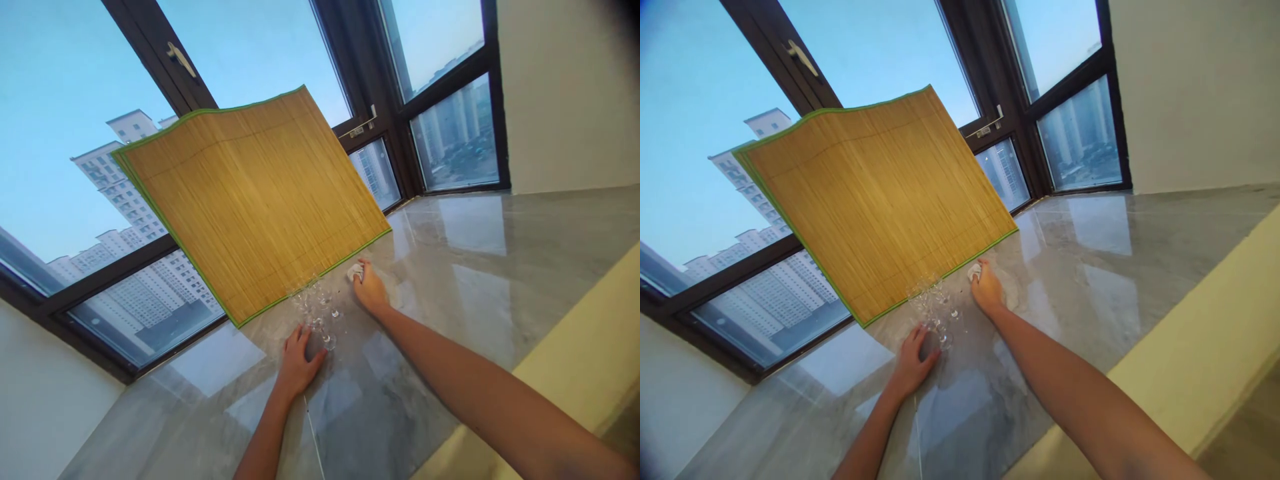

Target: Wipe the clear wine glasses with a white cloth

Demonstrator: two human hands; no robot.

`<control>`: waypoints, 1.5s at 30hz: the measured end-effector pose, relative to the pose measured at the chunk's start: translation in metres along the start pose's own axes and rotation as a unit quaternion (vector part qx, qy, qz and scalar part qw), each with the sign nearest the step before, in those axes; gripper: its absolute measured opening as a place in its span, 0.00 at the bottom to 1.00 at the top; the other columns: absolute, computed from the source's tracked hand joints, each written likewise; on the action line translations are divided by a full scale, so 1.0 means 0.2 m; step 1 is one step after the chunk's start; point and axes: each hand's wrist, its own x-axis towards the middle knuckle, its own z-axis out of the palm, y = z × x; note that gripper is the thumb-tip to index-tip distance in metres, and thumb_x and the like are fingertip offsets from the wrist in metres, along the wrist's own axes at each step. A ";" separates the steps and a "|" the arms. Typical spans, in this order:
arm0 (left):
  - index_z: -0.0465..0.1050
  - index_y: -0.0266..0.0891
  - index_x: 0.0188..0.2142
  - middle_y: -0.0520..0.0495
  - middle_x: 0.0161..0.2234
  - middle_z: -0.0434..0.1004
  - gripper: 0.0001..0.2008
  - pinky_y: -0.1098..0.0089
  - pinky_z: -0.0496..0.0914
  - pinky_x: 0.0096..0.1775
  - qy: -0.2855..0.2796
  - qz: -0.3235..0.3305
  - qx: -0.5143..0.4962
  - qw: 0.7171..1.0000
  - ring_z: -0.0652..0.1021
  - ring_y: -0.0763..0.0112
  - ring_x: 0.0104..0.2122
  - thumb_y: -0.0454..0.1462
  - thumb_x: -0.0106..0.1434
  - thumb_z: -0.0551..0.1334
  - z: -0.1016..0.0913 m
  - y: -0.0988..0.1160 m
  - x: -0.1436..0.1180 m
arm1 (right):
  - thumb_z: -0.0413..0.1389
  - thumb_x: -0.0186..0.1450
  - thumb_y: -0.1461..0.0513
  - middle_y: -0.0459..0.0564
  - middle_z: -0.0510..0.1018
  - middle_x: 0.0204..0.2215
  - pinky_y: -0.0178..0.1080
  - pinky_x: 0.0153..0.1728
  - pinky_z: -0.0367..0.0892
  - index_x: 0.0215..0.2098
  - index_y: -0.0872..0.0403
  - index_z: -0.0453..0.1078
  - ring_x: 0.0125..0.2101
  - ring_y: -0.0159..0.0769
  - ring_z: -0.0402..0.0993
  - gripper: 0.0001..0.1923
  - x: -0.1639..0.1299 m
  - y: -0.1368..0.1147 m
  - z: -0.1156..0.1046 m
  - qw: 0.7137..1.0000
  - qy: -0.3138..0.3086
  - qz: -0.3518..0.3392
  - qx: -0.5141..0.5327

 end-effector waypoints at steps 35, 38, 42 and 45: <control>0.50 0.54 0.68 0.45 0.71 0.45 0.36 0.34 0.33 0.62 -0.128 0.067 0.051 0.988 0.46 0.46 0.69 0.59 0.64 0.52 -0.04 0.03 0.17 | 0.49 0.67 0.63 0.55 0.80 0.43 0.39 0.40 0.64 0.61 0.53 0.58 0.41 0.44 0.77 0.24 0.01 0.00 0.02 1.000 0.012 -0.006 -0.003; 0.50 0.52 0.69 0.42 0.71 0.45 0.38 0.33 0.35 0.62 -0.132 0.054 0.053 0.988 0.47 0.45 0.69 0.59 0.64 0.52 -0.03 0.04 0.18 | 0.49 0.68 0.63 0.55 0.80 0.42 0.39 0.40 0.64 0.61 0.53 0.58 0.40 0.44 0.77 0.24 0.01 -0.01 0.02 1.000 0.010 -0.006 -0.005; 0.52 0.47 0.68 0.38 0.70 0.46 0.39 0.34 0.38 0.62 -0.125 0.056 0.049 0.989 0.48 0.46 0.69 0.60 0.63 0.52 -0.03 0.04 0.20 | 0.49 0.67 0.63 0.55 0.80 0.44 0.39 0.42 0.64 0.61 0.53 0.58 0.43 0.44 0.77 0.23 0.00 -0.01 0.02 1.000 0.010 -0.013 -0.001; 0.52 0.46 0.68 0.38 0.70 0.48 0.38 0.35 0.39 0.63 -0.120 0.059 0.039 0.990 0.50 0.46 0.69 0.59 0.64 0.52 -0.02 0.03 0.21 | 0.48 0.67 0.63 0.55 0.79 0.46 0.39 0.43 0.65 0.61 0.53 0.58 0.44 0.45 0.76 0.23 0.00 -0.01 0.01 1.000 0.011 -0.016 0.002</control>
